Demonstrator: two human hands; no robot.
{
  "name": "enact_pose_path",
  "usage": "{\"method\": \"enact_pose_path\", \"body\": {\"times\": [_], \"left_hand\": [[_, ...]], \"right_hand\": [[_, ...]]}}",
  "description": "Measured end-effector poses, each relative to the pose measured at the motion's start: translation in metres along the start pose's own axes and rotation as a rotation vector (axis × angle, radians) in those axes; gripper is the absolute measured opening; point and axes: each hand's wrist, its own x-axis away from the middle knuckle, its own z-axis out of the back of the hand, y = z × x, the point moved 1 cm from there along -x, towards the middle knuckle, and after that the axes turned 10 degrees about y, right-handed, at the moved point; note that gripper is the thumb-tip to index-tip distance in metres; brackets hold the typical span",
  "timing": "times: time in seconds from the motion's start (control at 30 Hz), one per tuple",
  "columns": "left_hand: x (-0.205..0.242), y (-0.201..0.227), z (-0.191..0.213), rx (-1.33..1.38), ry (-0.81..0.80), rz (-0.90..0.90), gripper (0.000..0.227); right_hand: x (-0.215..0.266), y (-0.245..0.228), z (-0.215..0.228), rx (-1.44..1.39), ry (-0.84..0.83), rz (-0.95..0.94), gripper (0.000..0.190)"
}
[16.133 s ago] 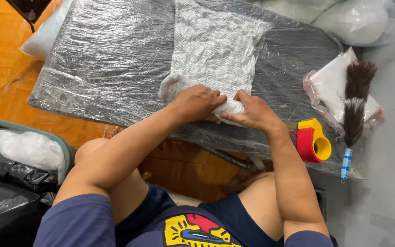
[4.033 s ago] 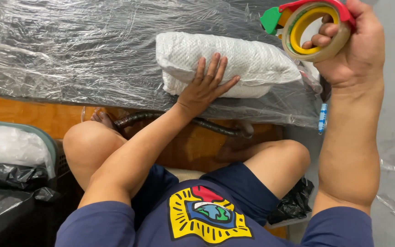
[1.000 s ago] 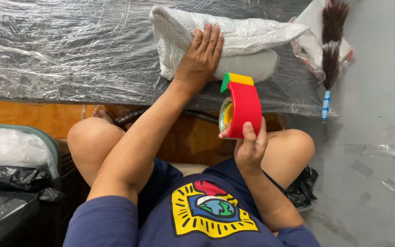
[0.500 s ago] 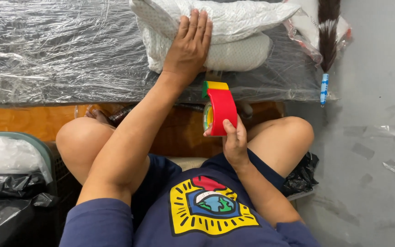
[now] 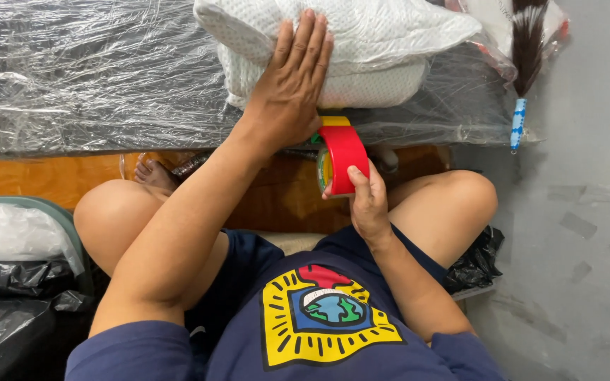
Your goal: Wrapping a white cylindrical roll in protective plastic film and then inserting it into a black plastic shipping bag.
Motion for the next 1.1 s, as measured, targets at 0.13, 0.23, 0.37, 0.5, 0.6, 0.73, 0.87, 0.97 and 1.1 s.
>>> {"method": "enact_pose_path", "body": {"times": [0.13,0.23,0.37,0.5,0.6,0.73,0.87,0.97,1.1], "left_hand": [[0.005,0.002,-0.005,-0.076,-0.016,0.011,0.108],[0.006,0.001,-0.021,-0.151,0.015,0.017,0.113],[0.006,0.004,-0.022,-0.163,0.022,0.027,0.109],[0.007,0.005,-0.020,-0.103,0.029,0.035,0.104],[0.008,0.006,-0.026,-0.193,0.037,0.022,0.105],[0.007,0.006,-0.026,-0.255,0.043,0.031,0.106],[0.003,0.003,-0.023,-0.148,0.059,0.050,0.105],[0.003,0.004,-0.026,-0.162,0.060,0.067,0.103],[0.004,0.005,-0.032,-0.194,0.031,0.086,0.111]], "right_hand": [[-0.001,0.000,-0.001,0.012,-0.001,0.003,0.033],[-0.002,-0.007,-0.006,0.000,0.000,0.003,0.032],[-0.005,-0.012,-0.009,-0.019,0.027,-0.011,0.032],[-0.006,-0.027,-0.019,-0.045,0.047,-0.063,0.030],[-0.014,-0.032,-0.019,-0.076,0.068,-0.159,0.027],[-0.009,-0.030,-0.029,-0.057,0.041,-0.251,0.025],[0.004,-0.056,-0.008,0.027,-0.049,-0.195,0.027],[0.003,-0.078,0.037,0.113,-0.019,-0.189,0.036],[-0.028,-0.098,0.110,0.528,0.164,0.080,0.026]]}}
